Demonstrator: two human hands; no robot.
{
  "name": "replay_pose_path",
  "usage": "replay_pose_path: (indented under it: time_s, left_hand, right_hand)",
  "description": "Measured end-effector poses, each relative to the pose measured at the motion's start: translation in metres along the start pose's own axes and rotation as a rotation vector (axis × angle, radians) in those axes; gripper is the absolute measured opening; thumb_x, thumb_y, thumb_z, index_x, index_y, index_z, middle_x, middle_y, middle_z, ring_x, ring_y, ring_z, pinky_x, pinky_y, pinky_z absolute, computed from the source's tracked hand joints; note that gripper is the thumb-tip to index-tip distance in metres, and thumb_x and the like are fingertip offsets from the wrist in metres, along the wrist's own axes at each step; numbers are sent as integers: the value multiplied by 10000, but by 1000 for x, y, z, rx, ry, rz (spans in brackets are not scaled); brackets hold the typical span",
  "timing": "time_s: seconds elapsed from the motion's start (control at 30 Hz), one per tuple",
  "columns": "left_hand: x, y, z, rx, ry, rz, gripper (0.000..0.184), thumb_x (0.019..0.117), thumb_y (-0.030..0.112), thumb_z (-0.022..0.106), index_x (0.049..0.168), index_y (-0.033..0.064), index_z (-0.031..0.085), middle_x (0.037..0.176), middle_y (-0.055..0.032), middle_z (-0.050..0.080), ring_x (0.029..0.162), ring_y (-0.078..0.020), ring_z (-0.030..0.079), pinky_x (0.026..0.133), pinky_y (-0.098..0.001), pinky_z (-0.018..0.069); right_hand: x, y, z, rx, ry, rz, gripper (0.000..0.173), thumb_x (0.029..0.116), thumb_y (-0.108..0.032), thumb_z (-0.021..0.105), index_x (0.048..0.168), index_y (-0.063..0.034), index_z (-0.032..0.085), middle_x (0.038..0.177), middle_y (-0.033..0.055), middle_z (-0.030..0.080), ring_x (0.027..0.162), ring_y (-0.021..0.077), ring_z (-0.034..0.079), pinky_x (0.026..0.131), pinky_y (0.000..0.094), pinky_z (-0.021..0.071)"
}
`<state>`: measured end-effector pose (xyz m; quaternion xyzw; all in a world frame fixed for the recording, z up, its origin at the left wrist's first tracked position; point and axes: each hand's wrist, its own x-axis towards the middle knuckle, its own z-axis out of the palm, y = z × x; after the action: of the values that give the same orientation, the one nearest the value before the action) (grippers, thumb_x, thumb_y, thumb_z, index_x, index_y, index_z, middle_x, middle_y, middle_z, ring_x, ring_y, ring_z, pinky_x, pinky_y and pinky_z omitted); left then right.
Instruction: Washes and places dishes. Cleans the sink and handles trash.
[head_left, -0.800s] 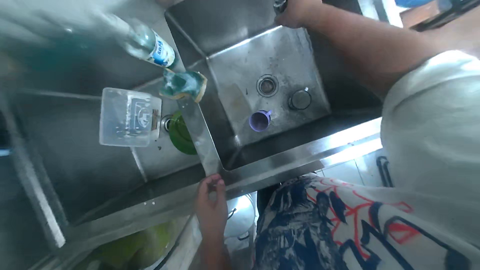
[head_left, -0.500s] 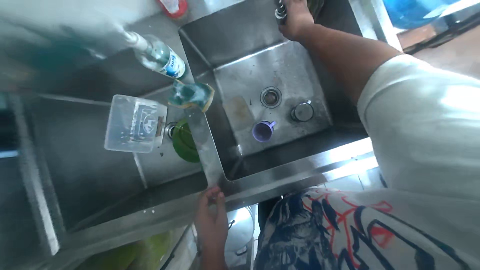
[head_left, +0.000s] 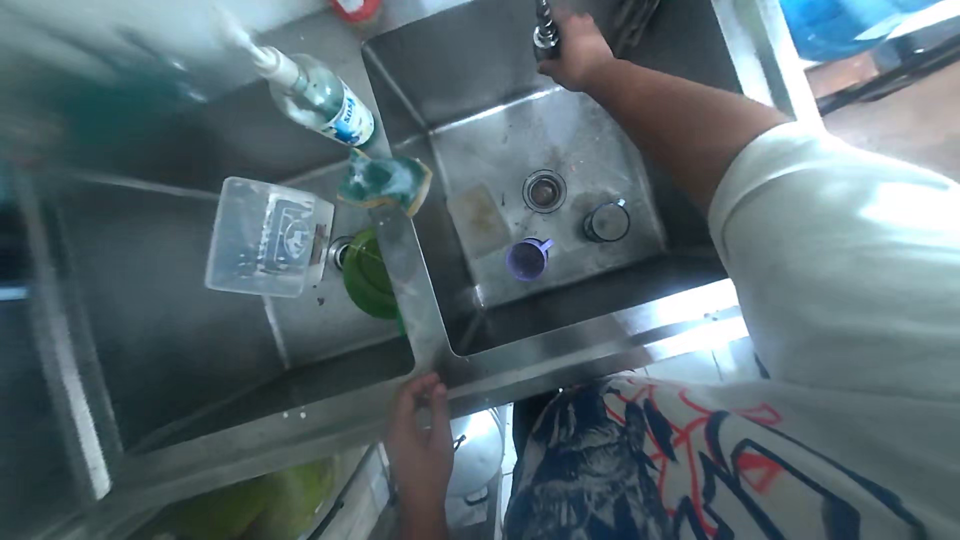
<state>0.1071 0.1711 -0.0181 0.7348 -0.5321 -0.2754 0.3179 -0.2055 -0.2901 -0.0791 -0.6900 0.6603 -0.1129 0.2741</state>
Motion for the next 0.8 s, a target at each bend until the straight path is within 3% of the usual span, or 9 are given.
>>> replay_pose_path:
  time_s: [0.17, 0.37, 0.63, 0.8]
  left_hand:
    - [-1, -2, -3, 0, -4, 3, 264, 976, 169, 580, 1079, -59, 664, 967, -66, 690, 868, 6, 646, 785, -149, 539]
    - [-2, -3, -2, -5, 5, -5, 266, 973, 170, 586, 1077, -62, 664, 965, -66, 689, 869, 12, 644, 789, -143, 535]
    - [-1, -1, -8, -3, -11, -13, 267, 986, 183, 577, 1087, -48, 666, 961, -48, 686, 869, 15, 640, 783, -140, 533]
    - [-8, -5, -12, -5, -2, -25, 271, 979, 182, 579, 1070, -59, 661, 958, -47, 683, 864, 24, 638, 772, -130, 532]
  right_hand:
    - [-3, -2, 1, 24, -6, 10, 699, 882, -183, 784, 1500, -93, 471, 1379, 233, 607, 1344, 435, 529, 1122, 592, 422]
    - [-13, -13, 5, 114, -62, 8, 679, 891, -198, 784, 1483, -81, 472, 1291, 203, 656, 1213, 381, 636, 1051, 581, 490]
    - [0, 8, -9, -60, 25, 62, 659, 898, -210, 754, 1492, -88, 494, 1440, 233, 565, 1399, 464, 462, 1106, 660, 408]
    - [-5, 7, -24, -119, -22, 102, 637, 901, -219, 738, 1474, -81, 495, 1438, 244, 560, 1419, 474, 434, 1105, 681, 382]
